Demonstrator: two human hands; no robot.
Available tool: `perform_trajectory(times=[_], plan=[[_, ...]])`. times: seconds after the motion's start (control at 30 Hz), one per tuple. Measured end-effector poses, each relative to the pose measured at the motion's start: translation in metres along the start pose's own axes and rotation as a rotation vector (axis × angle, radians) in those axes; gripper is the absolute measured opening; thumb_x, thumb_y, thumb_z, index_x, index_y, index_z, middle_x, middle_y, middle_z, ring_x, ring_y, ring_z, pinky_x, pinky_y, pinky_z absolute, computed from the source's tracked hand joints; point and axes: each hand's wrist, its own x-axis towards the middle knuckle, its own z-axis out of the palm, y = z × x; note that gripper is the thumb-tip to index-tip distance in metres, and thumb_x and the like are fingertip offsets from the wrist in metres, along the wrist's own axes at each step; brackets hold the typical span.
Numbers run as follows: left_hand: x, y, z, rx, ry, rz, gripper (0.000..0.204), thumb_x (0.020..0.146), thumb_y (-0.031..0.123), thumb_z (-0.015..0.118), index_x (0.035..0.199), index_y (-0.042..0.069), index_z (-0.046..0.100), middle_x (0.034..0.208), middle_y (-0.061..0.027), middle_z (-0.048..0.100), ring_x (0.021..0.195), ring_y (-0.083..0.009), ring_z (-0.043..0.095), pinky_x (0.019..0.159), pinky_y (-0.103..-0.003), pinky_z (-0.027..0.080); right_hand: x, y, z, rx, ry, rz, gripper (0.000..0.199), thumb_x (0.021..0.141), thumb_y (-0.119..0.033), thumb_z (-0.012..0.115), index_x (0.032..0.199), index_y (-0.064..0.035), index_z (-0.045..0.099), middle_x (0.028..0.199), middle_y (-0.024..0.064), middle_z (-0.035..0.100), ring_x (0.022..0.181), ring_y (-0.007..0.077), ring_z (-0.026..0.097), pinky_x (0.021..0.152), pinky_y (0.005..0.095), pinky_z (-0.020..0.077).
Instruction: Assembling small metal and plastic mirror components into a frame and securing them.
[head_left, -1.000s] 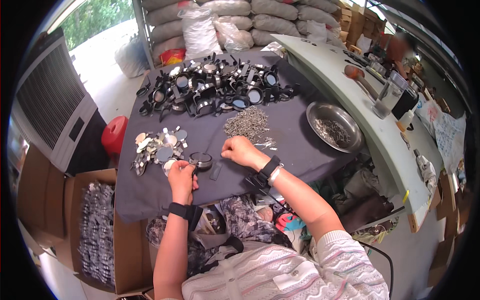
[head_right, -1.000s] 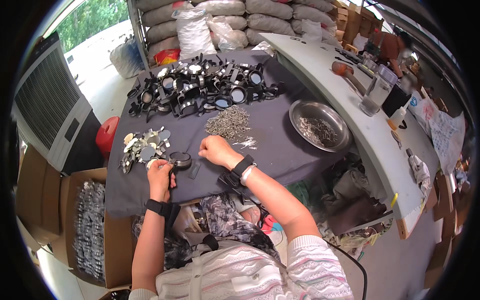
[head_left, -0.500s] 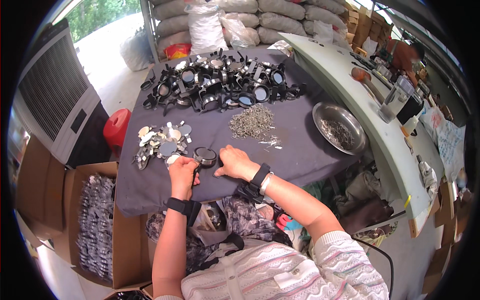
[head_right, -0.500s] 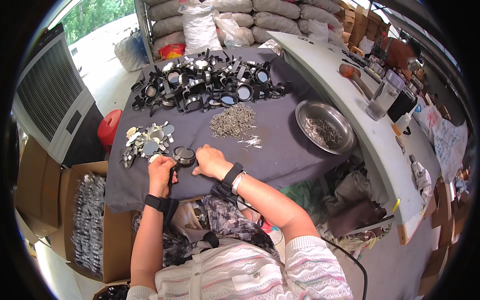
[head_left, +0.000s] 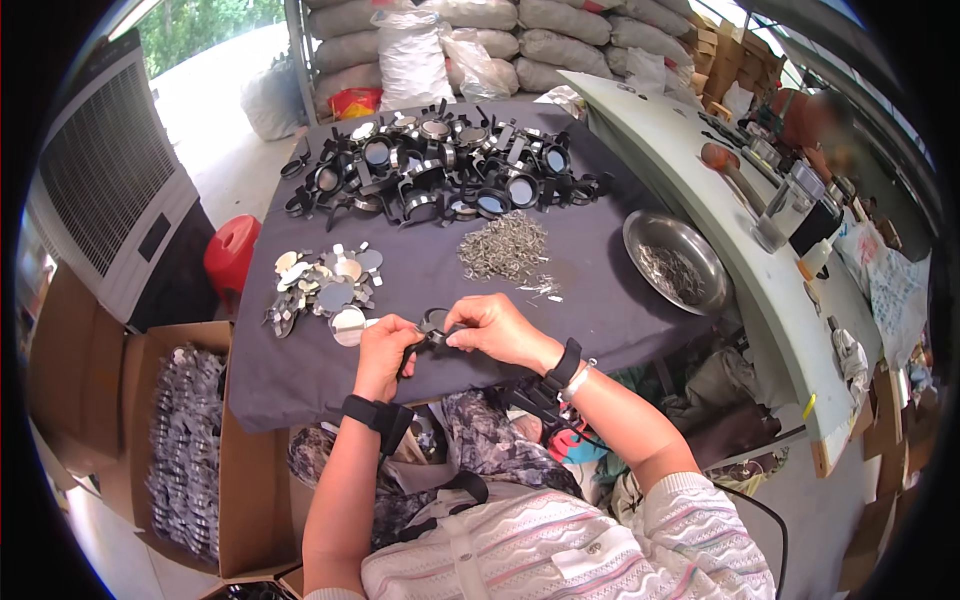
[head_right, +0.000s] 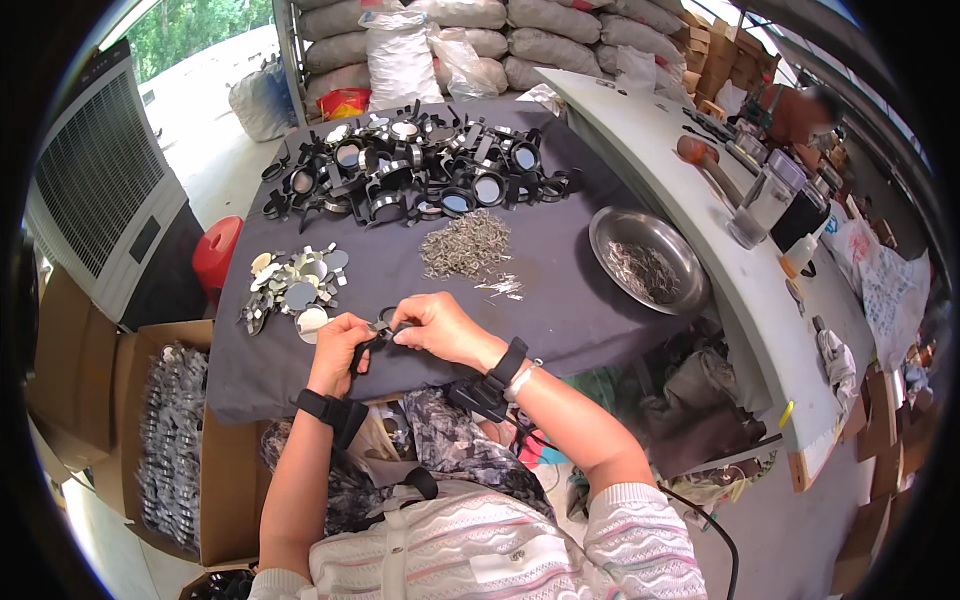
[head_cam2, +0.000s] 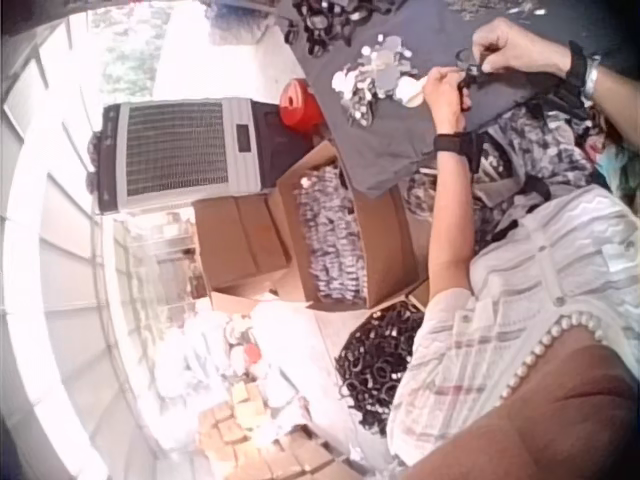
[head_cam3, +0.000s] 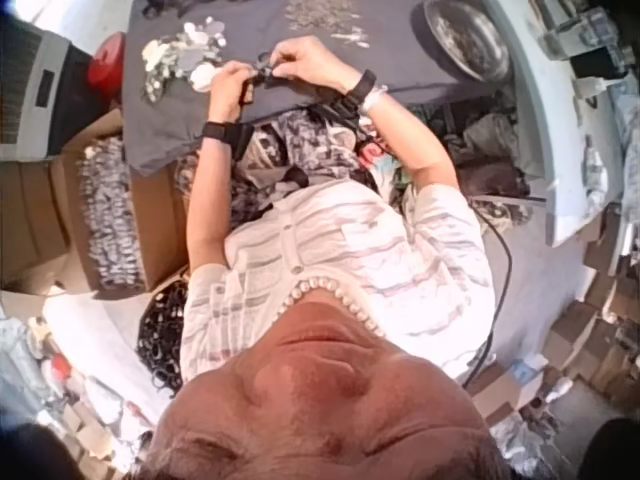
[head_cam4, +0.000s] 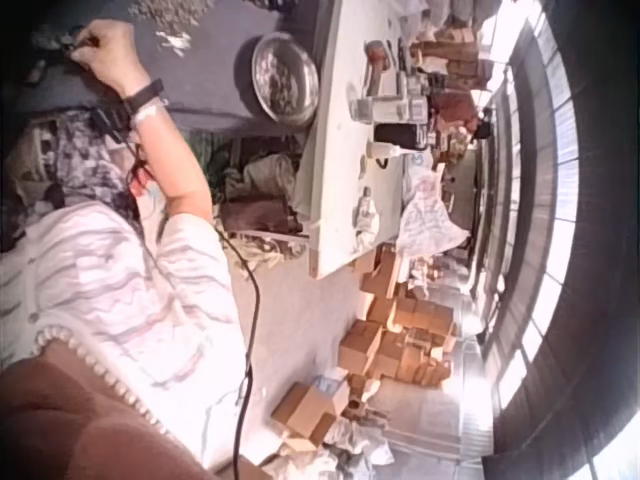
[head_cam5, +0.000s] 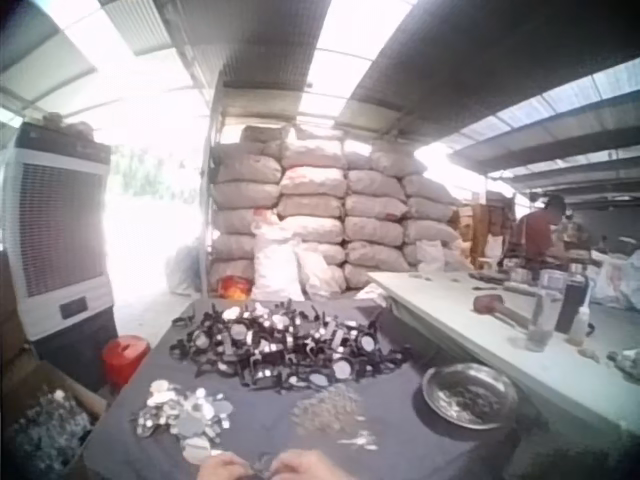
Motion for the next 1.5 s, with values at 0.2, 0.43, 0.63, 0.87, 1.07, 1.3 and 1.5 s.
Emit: perform_trajectory(times=[0.2,0.43,0.63,0.87,1.07,1.3,1.5], plan=[[0.004,-0.003,0.000,0.021,-0.076,-0.017,0.004,0.081,0.001,0.058,0.079,0.004,0.057,0.063,-0.0011,0.055,0.041,-0.0077,0.046,0.035,-0.022,0.036,0.013,0.008,0.006,-0.414,0.043,-0.472,0.018,0.071,-0.005,0.071,0.083,-0.0023,0.058,0.077,0.0094,0.059,0.073,0.0300,0.059,0.063,0.0376,0.0467],[0.002,-0.024,-0.004,0.430,-0.015,0.622,0.010,0.078,0.004,0.061,0.087,-0.001,0.058,0.070,0.0001,0.058,0.057,-0.0105,0.051,0.053,-0.024,0.041,0.028,0.003,0.004,-0.507,-0.038,-0.419,0.021,0.073,-0.011,0.069,0.084,-0.0026,0.053,0.079,0.0132,0.060,0.080,0.0357,0.059,0.067,0.0438,0.0467],[0.001,-0.027,0.003,0.671,0.114,0.708,0.022,0.078,0.013,0.067,0.091,-0.001,0.056,0.069,-0.0174,0.060,0.058,-0.0320,0.060,0.052,-0.036,0.045,0.048,-0.003,-0.006,-0.426,-0.158,-0.322,0.019,0.074,-0.013,0.069,0.084,-0.0019,0.056,0.077,0.0126,0.062,0.073,0.0341,0.061,0.063,0.0411,0.0476],[-0.002,-0.024,0.004,0.749,0.173,0.732,0.018,0.082,0.014,0.066,0.084,-0.001,0.055,0.064,-0.0133,0.059,0.049,-0.0269,0.056,0.046,-0.035,0.042,0.055,0.001,-0.003,-0.294,-0.151,-0.154,0.022,0.073,-0.018,0.071,0.086,-0.0031,0.060,0.072,0.0122,0.063,0.066,0.0274,0.062,0.059,0.0363,0.0464],[-0.008,0.029,-0.007,0.148,0.000,-0.017,0.015,0.084,0.012,0.064,0.088,0.000,0.056,0.061,-0.0033,0.056,0.042,-0.0080,0.046,0.037,-0.022,0.034,-0.005,0.021,-0.008,-0.116,0.528,-0.192,0.013,0.082,-0.009,0.066,0.084,-0.0018,0.056,0.068,0.0025,0.053,0.061,0.0103,0.049,0.055,0.0271,0.0423],[0.108,0.153,-0.032,0.258,-0.030,0.502,0.023,0.089,0.024,0.055,0.090,0.001,0.056,0.065,-0.0052,0.058,0.051,-0.0104,0.054,0.042,-0.025,0.039,-0.051,0.053,-0.010,-0.485,0.612,-0.223,0.015,0.081,-0.008,0.067,0.083,-0.0023,0.053,0.074,0.0133,0.055,0.065,0.0319,0.056,0.059,0.0375,0.0454],[0.162,0.173,-0.060,0.702,0.420,0.517,0.061,0.083,0.039,0.063,0.127,-0.002,0.050,0.113,-0.0166,0.061,0.099,-0.0243,0.061,0.086,-0.034,0.046,-0.048,0.049,-0.011,-0.378,0.598,-0.122,0.015,0.080,-0.006,0.066,0.083,-0.0019,0.051,0.072,0.0123,0.053,0.064,0.0299,0.055,0.058,0.0369,0.0446]])
